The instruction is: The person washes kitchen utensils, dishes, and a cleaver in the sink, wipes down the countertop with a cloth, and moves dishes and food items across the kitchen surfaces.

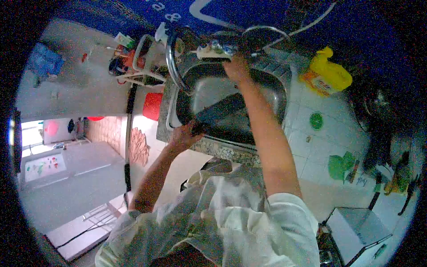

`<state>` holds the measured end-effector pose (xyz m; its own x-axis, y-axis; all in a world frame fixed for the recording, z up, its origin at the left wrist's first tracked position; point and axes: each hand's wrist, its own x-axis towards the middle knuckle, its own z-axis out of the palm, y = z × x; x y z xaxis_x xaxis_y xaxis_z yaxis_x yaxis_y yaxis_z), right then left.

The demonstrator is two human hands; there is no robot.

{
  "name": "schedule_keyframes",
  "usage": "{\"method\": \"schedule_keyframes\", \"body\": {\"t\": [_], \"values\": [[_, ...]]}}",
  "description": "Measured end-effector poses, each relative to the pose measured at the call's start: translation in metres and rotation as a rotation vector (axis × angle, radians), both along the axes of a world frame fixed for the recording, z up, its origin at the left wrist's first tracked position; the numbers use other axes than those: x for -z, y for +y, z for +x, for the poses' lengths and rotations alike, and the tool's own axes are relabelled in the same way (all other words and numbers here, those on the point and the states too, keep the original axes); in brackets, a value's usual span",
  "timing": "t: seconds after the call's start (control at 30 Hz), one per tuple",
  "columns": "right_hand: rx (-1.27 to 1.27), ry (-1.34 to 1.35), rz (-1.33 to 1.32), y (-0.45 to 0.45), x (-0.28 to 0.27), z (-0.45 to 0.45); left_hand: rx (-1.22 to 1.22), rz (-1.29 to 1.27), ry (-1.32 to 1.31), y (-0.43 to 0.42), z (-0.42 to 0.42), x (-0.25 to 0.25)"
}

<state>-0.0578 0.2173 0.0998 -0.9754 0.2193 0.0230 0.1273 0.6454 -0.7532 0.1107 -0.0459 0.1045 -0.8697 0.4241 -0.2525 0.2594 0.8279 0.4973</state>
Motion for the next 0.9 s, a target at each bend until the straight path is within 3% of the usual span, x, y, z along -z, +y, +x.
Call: {"method": "schedule_keyframes", "body": {"t": [0.07,0.13,0.2,0.23,0.33,0.37,0.43,0.47,0.5,0.53,0.6,0.7,0.83,0.9], "values": [[-0.003,-0.053,0.091,-0.014,-0.017,0.004,-0.047,-0.112,-0.056,0.015,-0.001,-0.055],[0.009,-0.124,0.179,-0.02,-0.012,0.007,-0.051,-0.062,-0.051,0.009,0.0,-0.045],[-0.134,-0.172,-0.187,-0.023,0.004,0.011,-0.085,0.056,-0.063,0.005,0.0,-0.043],[-0.128,-0.168,-0.165,-0.025,-0.002,0.02,-0.08,0.078,-0.058,0.002,-0.001,-0.041],[0.097,0.315,-0.277,-0.025,-0.002,0.058,-0.097,0.213,-0.032,-0.005,-0.006,-0.033],[0.17,0.318,-0.172,-0.02,0.009,0.074,-0.088,0.232,-0.076,-0.003,-0.008,-0.032],[0.34,0.174,-0.237,-0.035,-0.004,0.129,-0.065,0.267,-0.127,0.004,-0.004,-0.029],[0.435,0.033,-0.409,-0.053,-0.02,0.151,-0.127,0.263,-0.102,0.013,-0.001,-0.029],[0.518,-0.283,-0.49,-0.059,0.008,0.162,-0.186,0.256,-0.075,0.021,0.002,-0.031],[0.237,-0.371,-0.709,-0.064,-0.003,0.18,-0.181,0.27,-0.097,0.027,0.005,-0.034],[0.404,-0.353,-0.953,-0.098,-0.013,0.199,-0.138,0.269,-0.054,0.041,0.014,-0.043],[0.387,-0.109,-1.106,-0.106,-0.01,0.207,-0.049,0.252,-0.008,0.046,0.024,-0.042],[0.335,0.156,-0.953,-0.096,-0.02,0.216,0.209,0.196,-0.054,0.041,0.023,-0.05],[0.335,0.166,-0.892,-0.089,-0.026,0.225,0.254,0.54,-0.237,0.034,0.021,-0.04]]}}
